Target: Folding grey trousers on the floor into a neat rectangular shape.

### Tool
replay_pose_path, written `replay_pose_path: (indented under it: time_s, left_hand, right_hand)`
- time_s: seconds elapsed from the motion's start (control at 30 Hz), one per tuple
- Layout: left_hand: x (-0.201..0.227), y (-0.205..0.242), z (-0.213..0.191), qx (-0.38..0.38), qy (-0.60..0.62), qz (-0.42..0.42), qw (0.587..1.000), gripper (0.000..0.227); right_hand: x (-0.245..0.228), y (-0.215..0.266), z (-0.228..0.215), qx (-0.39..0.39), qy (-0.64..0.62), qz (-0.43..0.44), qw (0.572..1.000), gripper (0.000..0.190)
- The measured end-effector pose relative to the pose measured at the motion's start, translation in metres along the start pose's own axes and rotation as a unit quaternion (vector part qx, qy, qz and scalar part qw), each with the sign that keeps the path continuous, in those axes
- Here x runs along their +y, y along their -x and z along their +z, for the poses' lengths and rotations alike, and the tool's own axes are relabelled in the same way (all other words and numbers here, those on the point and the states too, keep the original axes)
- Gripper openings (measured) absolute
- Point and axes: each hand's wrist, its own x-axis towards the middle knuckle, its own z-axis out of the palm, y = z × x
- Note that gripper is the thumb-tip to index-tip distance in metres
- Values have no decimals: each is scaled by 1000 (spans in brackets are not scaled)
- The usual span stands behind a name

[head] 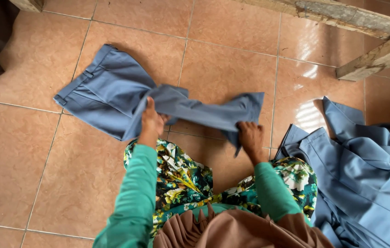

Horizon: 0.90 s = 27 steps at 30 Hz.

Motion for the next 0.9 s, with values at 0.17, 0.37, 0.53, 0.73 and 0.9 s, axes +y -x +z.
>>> replay_pose_path:
  time_s: [0.17, 0.37, 0.53, 0.73, 0.9]
  left_hand:
    - [56, -21, 25, -90, 45, 40, 994, 73]
    - [55, -32, -32, -115, 213, 43, 969, 85]
    - [-21, -108, -152, 19, 249, 30, 968, 75]
    - [-39, -59, -114, 241, -180, 151, 941, 78]
    - [-62, 6, -57, 327, -489, 298, 751, 104]
  right_hand:
    - [19, -66, -73, 126, 17, -4, 992, 30]
    - [-3, -43, -100, 211, -3, -53, 976, 32]
    - [-9, 73, -27, 78, -58, -86, 992, 38]
    - [8, 117, 12, -181, -88, 22, 979, 45]
    - [3, 44, -3, -171, -219, 278, 920, 30]
